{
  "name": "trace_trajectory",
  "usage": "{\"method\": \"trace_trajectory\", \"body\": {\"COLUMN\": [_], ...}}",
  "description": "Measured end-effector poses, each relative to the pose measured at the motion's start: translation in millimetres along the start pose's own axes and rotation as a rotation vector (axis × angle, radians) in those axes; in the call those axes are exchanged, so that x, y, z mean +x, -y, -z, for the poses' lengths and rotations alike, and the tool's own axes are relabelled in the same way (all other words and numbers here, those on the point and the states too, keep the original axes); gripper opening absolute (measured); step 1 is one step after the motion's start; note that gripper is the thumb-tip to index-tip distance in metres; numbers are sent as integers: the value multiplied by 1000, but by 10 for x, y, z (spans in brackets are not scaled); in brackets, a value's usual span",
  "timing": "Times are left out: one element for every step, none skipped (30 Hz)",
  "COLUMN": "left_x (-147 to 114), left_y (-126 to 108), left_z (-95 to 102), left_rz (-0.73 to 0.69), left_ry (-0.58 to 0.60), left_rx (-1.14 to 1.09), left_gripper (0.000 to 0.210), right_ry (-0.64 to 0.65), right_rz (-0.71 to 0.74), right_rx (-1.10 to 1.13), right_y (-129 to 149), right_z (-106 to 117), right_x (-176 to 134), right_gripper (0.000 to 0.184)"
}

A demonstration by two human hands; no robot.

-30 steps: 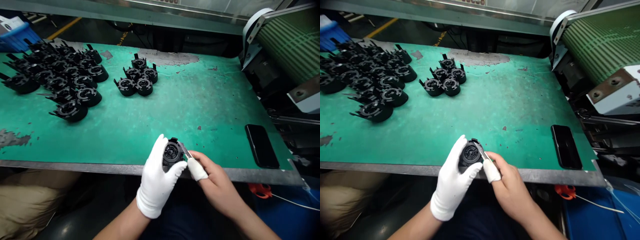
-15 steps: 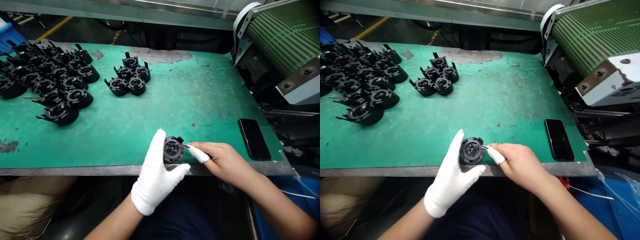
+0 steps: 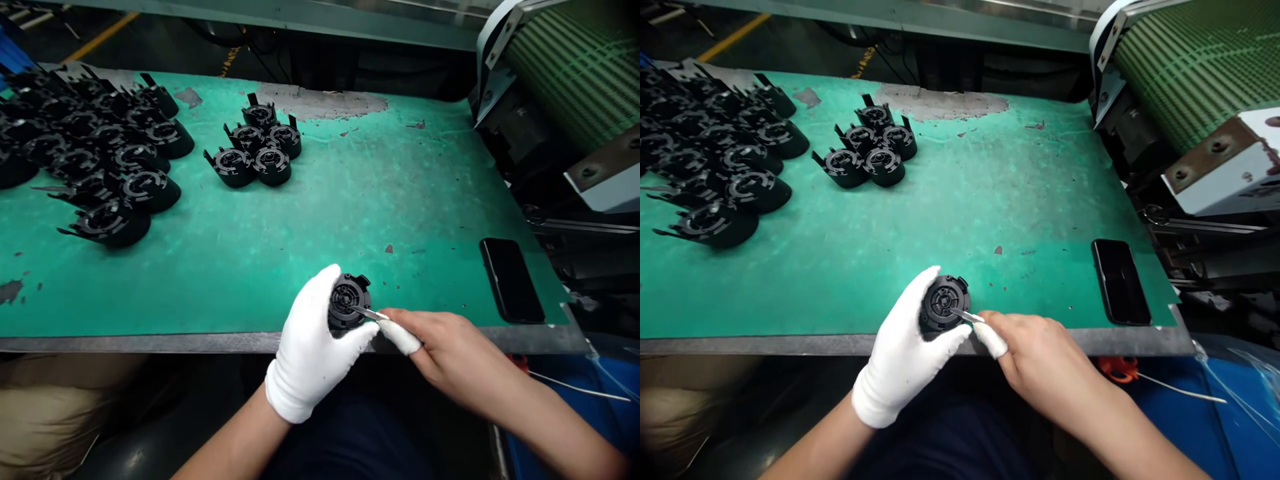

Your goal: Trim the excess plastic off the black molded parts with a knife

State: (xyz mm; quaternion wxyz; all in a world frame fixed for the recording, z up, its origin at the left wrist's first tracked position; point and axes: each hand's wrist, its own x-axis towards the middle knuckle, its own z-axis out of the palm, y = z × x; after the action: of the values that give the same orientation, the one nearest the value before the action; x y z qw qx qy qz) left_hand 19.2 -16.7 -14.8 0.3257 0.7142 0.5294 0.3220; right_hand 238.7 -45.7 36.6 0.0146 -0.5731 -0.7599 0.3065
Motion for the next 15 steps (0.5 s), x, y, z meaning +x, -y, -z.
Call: {"method": "trace_trajectory", "body": {"left_x": [1, 3, 5, 8, 10, 12, 12, 12, 9, 6, 1, -4, -7, -7, -4], "left_y": [0, -1, -1, -2, -3, -4, -4, -4, -4, -4, -3, -3, -2, -1, 1], "left_z": [0, 1, 1, 1, 0, -2, -5, -8, -13, -18, -23, -28, -32, -35, -37], "left_rz": [-3, -5, -8, -11, -16, -22, -26, -28, -30, -33, -36, -37, -35, -33, -29], "left_ry": [-4, -6, -7, -8, -9, -12, -16, -21, -27, -33, -37, -43, -52, -62, -70], "left_rx": [3, 5, 8, 9, 8, 7, 7, 7, 10, 12, 15, 19, 23, 27, 31], "left_gripper": [78, 78, 78, 79, 79, 79, 79, 78, 78, 78, 79, 80, 81, 82, 82], "right_ry": [-7, -23, -42, -65, -86, -102, -113, -117, -112, -104, -88, -66, -44, -16, 10], "right_rz": [-4, -6, -5, -6, -14, -28, -46, -63, -77, -85, -85, -83, -81, -76, -67], "right_rx": [25, 46, 59, 62, 52, 29, -1, -32, -53, -59, -47, -23, 8, 44, 82], "right_y": [18, 32, 42, 47, 50, 52, 54, 58, 65, 74, 85, 97, 108, 119, 129], "right_z": [-3, -2, -2, -7, -19, -41, -71, -105, -138, -163, -175, -169, -146, -110, -67], "right_x": [-11, -19, -25, -30, -36, -41, -48, -54, -59, -63, -64, -62, -56, -49, -41], "right_gripper": [44, 44, 44, 44, 45, 45, 46, 47, 49, 50, 51, 51, 50, 49, 47]}}
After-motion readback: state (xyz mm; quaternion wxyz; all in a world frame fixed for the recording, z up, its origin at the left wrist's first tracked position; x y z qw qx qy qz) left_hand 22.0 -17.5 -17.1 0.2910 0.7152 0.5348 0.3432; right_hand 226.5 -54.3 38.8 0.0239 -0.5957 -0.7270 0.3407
